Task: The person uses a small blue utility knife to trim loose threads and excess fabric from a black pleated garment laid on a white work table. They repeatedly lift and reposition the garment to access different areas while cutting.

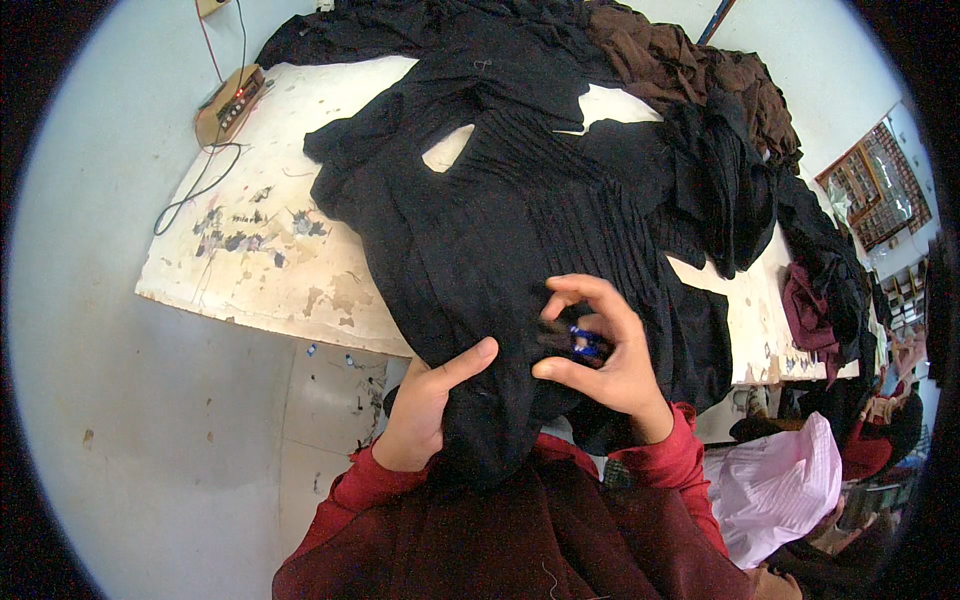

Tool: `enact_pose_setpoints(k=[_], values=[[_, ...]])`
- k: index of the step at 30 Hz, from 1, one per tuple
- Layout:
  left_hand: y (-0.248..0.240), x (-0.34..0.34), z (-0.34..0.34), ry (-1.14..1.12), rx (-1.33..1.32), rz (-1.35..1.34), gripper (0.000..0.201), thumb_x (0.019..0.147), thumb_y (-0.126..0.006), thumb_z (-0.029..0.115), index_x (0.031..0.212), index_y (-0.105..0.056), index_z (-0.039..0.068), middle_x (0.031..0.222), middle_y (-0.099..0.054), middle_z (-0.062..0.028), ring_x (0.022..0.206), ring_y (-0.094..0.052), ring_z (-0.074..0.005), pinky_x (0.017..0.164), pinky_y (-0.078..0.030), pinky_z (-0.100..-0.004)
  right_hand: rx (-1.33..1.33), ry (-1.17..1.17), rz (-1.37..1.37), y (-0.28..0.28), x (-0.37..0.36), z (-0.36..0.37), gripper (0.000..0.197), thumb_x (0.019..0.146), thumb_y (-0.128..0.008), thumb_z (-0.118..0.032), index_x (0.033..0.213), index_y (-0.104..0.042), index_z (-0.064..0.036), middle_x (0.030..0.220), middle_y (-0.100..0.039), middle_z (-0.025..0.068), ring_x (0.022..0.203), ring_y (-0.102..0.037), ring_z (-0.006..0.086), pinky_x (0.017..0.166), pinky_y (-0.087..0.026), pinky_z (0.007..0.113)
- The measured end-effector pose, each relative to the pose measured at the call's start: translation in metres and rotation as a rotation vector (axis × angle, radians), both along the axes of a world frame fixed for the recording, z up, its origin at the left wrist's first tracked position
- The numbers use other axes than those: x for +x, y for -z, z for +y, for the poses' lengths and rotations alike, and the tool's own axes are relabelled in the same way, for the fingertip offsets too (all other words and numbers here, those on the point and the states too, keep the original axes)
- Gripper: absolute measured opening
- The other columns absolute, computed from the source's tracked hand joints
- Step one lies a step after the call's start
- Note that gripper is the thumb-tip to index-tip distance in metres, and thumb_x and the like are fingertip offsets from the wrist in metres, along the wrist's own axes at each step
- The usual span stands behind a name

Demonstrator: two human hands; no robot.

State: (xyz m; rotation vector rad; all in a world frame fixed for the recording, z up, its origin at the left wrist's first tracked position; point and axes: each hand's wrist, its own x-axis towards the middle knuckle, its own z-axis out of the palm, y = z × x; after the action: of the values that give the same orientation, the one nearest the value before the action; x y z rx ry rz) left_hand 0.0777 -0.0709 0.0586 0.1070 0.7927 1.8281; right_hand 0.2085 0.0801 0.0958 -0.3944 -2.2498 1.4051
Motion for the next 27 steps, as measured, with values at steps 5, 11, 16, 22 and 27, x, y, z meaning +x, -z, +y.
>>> enact_pose_setpoints(k=[5, 11, 16, 22, 27], values=[[-0.012, -0.001, -0.007, -0.064, -0.041, 0.067, 0.052, 0.087, -0.069, 0.008, 0.134, -0.048, -0.003, 0.128, -0.057, -0.013, 0.112, -0.059, -0.0243, 0.098, -0.046, -0.0365, 0.185, 0.055, 0.008, 0.003, 0.004, 0.011, 0.055, 0.069, -0.084, -0.012, 0.117, -0.061, -0.0006, 0.114, -0.063, 0.0088, 0.102, -0.059, 0.0136, 0.087, -0.046, 0.027], [-0.013, -0.001, -0.011, -0.055, -0.061, 0.1, 0.053, 0.086, -0.071, 0.011, 0.133, -0.048, -0.003, 0.129, -0.057, -0.0125, 0.114, -0.058, -0.0235, 0.099, -0.045, -0.0355, 0.423, -0.031, 0.031, -0.024, 0.011, -0.006, 0.025, 0.074, -0.081, -0.022, 0.091, -0.071, -0.0066, 0.082, -0.072, 0.0077, 0.065, -0.069, 0.0192, 0.058, -0.052, 0.028], [-0.015, -0.001, -0.012, -0.071, -0.046, 0.115, 0.052, 0.087, -0.07, 0.01, 0.133, -0.049, -0.003, 0.129, -0.058, -0.0126, 0.114, -0.058, -0.0231, 0.098, -0.045, -0.0349, 0.529, -0.07, -0.014, -0.034, 0.011, -0.01, 0.021, 0.075, -0.08, -0.024, 0.086, -0.073, -0.0081, 0.075, -0.071, 0.007, 0.061, -0.069, 0.0208, 0.055, -0.051, 0.029], [-0.015, -0.001, -0.008, -0.057, -0.049, 0.089, 0.052, 0.087, -0.07, 0.009, 0.133, -0.049, -0.003, 0.128, -0.058, -0.0123, 0.114, -0.058, -0.0229, 0.098, -0.045, -0.035, 0.478, -0.084, 0.036, -0.025, 0.007, -0.008, 0.021, 0.074, -0.08, -0.022, 0.086, -0.073, -0.0071, 0.076, -0.072, 0.008, 0.062, -0.07, 0.0212, 0.055, -0.051, 0.029], [-0.01, -0.002, -0.008, -0.026, -0.047, 0.098, 0.052, 0.087, -0.07, 0.009, 0.133, -0.049, -0.003, 0.128, -0.058, -0.0123, 0.113, -0.058, -0.0231, 0.098, -0.046, -0.0359, 0.435, -0.073, 0.082, -0.016, 0.006, -0.008, 0.021, 0.073, -0.081, -0.02, 0.087, -0.073, -0.0067, 0.076, -0.072, 0.0082, 0.062, -0.069, 0.0209, 0.055, -0.05, 0.028]])
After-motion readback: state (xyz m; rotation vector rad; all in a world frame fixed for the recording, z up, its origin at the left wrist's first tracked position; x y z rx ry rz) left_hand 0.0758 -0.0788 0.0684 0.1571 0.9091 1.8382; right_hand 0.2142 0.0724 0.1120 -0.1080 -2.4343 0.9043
